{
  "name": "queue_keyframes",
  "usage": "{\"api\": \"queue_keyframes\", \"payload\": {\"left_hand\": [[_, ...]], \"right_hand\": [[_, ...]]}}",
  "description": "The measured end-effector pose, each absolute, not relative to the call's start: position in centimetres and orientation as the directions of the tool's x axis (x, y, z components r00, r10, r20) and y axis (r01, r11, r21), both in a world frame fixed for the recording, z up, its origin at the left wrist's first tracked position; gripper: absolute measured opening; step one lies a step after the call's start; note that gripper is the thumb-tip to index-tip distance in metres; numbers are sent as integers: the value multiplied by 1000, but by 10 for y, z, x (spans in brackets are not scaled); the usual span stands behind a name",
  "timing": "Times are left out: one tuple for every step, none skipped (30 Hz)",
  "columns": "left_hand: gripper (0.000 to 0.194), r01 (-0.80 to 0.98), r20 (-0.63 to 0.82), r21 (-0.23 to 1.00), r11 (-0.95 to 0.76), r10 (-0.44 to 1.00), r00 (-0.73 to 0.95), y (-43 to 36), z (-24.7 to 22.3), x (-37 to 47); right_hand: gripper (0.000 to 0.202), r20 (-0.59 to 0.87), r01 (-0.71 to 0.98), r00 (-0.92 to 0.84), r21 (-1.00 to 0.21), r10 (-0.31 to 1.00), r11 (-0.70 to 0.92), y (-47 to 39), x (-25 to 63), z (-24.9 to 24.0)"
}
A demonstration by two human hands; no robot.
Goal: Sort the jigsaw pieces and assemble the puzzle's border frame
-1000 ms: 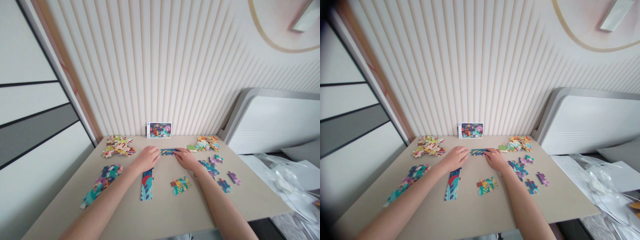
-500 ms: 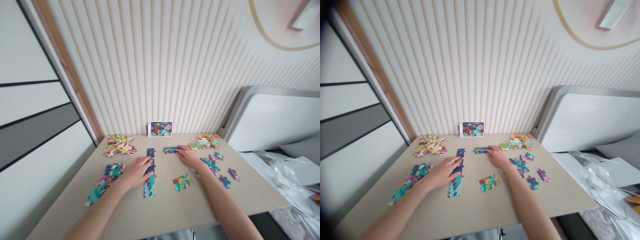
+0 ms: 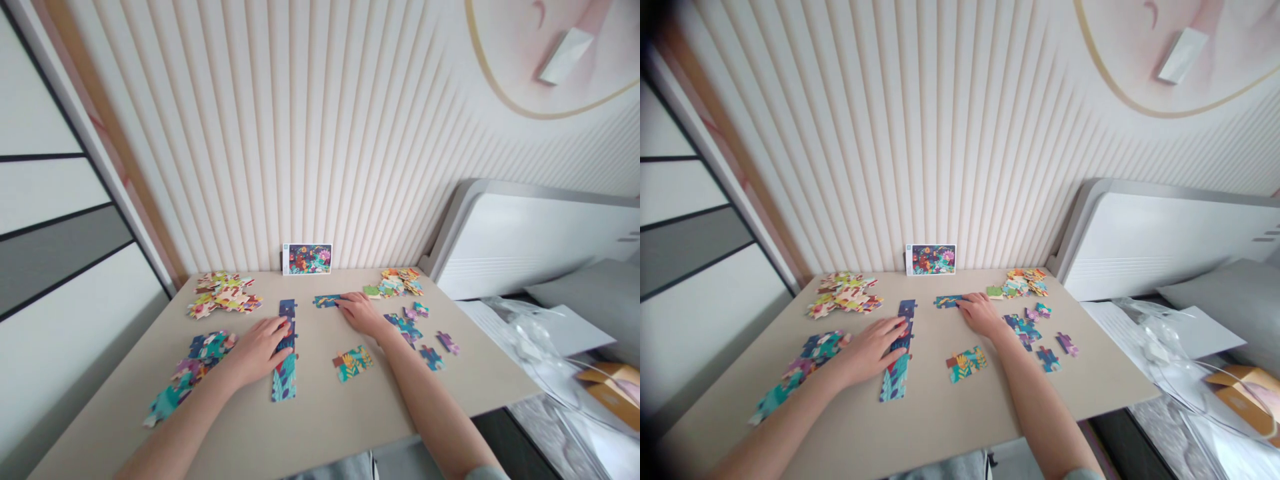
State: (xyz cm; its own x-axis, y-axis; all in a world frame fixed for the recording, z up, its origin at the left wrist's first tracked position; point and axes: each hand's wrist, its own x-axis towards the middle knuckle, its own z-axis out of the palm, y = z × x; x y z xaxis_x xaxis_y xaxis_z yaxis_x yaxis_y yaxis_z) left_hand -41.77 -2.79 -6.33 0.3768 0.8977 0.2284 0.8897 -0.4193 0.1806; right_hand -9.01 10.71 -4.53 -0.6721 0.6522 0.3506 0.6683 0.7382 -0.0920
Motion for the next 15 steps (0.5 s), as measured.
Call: {"api": "queue_keyframes", "payload": {"left_hand": [[55,890,228,180,-419,898,377,-28,-63,-418],[56,890,226,180,-418,898,377,-28,-63,-418],[56,890,223,180,-418,899,377,-29,-62,-418],[56,890,219,180,-419,899,379,-29,-61,-418],[55,890,214,179,-420,899,382,-29,-60,-418],[54,890,210,176,-422,899,384,-29,-60,-417],[53,889,206,173,-424,898,388,-29,-59,-417],[52,889,206,170,-425,897,390,-29,-58,-417],[51,889,209,169,-426,897,390,-29,-58,-416],[51,888,214,172,-427,896,389,-30,-58,-416],[51,887,222,176,-427,895,387,-30,-59,-416],[50,886,230,182,-427,894,383,-30,-59,-415],[50,885,237,186,-426,894,381,-30,-60,-415],[50,885,241,188,-425,894,378,-29,-61,-415],[49,886,242,188,-425,894,378,-29,-62,-415]], "right_hand": [[36,357,674,-663,-98,658,733,107,-90,-44],[36,367,684,-648,-105,667,722,108,-89,-43],[37,380,699,-627,-113,681,706,110,-87,-41],[37,394,719,-597,-123,699,684,112,-83,-38],[37,410,744,-560,-135,720,655,114,-76,-35],[37,425,771,-515,-148,744,619,117,-66,-33],[37,439,801,-463,-164,770,575,119,-53,-30],[37,451,832,-402,-182,797,523,121,-36,-28],[37,461,863,-334,-201,822,463,122,-17,-27],[38,471,892,-256,-220,844,394,123,5,-27],[39,474,916,-179,-240,862,322,122,27,-28],[40,474,933,-102,-260,875,250,120,49,-30],[42,468,943,-33,-279,883,183,117,70,-34],[44,456,947,26,-296,889,125,115,89,-39],[47,437,947,72,-312,897,76,112,105,-45]]}}
